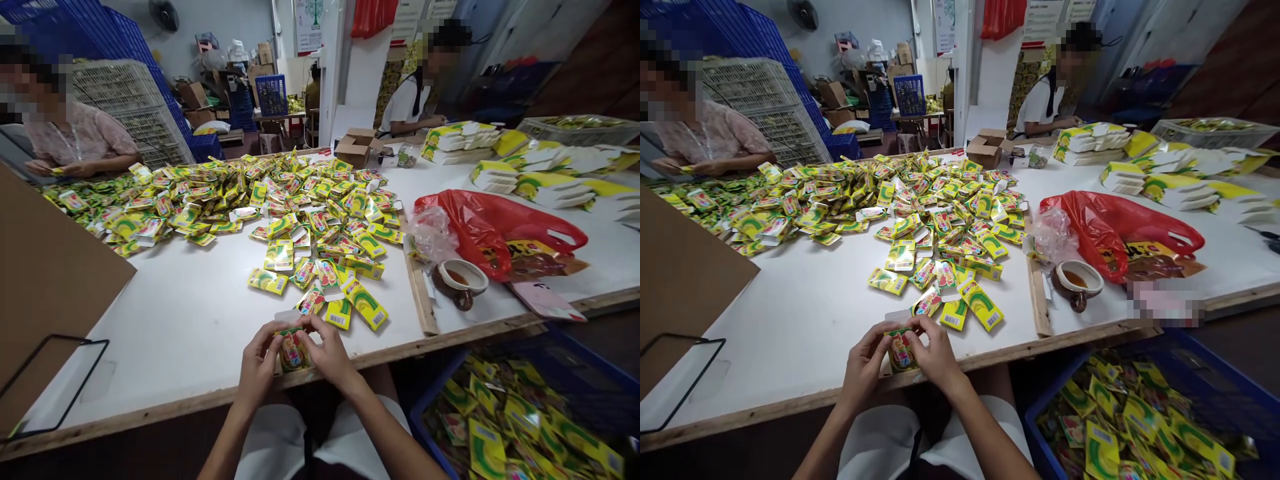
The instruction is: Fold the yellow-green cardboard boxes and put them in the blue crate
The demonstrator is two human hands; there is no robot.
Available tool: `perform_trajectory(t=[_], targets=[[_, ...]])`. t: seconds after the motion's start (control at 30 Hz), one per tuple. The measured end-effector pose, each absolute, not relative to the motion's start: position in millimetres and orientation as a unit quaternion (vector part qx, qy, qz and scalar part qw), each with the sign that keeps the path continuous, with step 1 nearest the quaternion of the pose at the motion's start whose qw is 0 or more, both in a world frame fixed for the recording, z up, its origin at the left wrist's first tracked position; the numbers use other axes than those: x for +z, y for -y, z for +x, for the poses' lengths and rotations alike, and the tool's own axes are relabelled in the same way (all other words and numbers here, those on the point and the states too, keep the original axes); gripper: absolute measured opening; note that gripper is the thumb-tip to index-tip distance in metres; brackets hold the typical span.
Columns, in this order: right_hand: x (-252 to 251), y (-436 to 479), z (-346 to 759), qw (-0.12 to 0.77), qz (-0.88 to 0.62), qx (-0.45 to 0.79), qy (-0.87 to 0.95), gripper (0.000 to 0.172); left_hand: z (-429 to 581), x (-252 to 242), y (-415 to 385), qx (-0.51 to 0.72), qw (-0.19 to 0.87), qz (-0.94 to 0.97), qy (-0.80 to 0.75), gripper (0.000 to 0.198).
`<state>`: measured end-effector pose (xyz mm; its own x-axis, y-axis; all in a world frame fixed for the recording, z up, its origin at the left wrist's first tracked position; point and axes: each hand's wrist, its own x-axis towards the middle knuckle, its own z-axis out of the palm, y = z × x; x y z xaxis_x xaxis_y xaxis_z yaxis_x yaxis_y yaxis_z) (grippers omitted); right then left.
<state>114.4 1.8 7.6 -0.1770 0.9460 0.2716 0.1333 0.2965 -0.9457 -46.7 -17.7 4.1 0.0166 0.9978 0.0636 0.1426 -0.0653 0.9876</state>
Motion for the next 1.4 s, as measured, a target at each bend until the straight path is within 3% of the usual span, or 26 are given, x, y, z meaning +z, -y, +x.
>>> perform_trajectory(t=[0.1,0.2,0.33,0.53,0.73,1.0,1.17,1.3,1.4], targets=[[3,-7,108,0.516,-0.431,0.398,0.624,0.01,-46,3,12,0.521,0.45,0.512,-0.514,0.017],[-1,-6,105,0.537,-0.437,0.411,0.594,0.023,-42,3,11,0.556,0.464,0.473,-0.502,0.028],[4,-3,109,0.511,-0.416,0.411,0.631,0.016,-41,8,13,0.516,0.453,0.521,-0.507,0.016],[17,-3,106,0.51,-0.429,0.402,0.628,0.006,-39,16,14,0.502,0.425,0.537,-0.528,0.016],[23,-8,105,0.477,-0.472,0.381,0.637,0.008,-35,16,11,0.5,0.417,0.516,-0.556,0.016],[14,9,110,0.494,-0.429,0.422,0.627,0.013,-43,16,22,0.478,0.407,0.578,-0.522,0.018],[47,49,196,0.484,-0.562,0.296,0.601,0.016,-34,17,3,0.429,0.355,0.608,-0.565,0.027],[68,80,294,0.39,-0.69,0.093,0.602,0.024,-10,5,-24,0.356,0.237,0.696,-0.577,0.055],[66,88,306,0.382,-0.721,0.081,0.573,0.027,-3,1,-29,0.303,0.19,0.718,-0.597,0.057]])
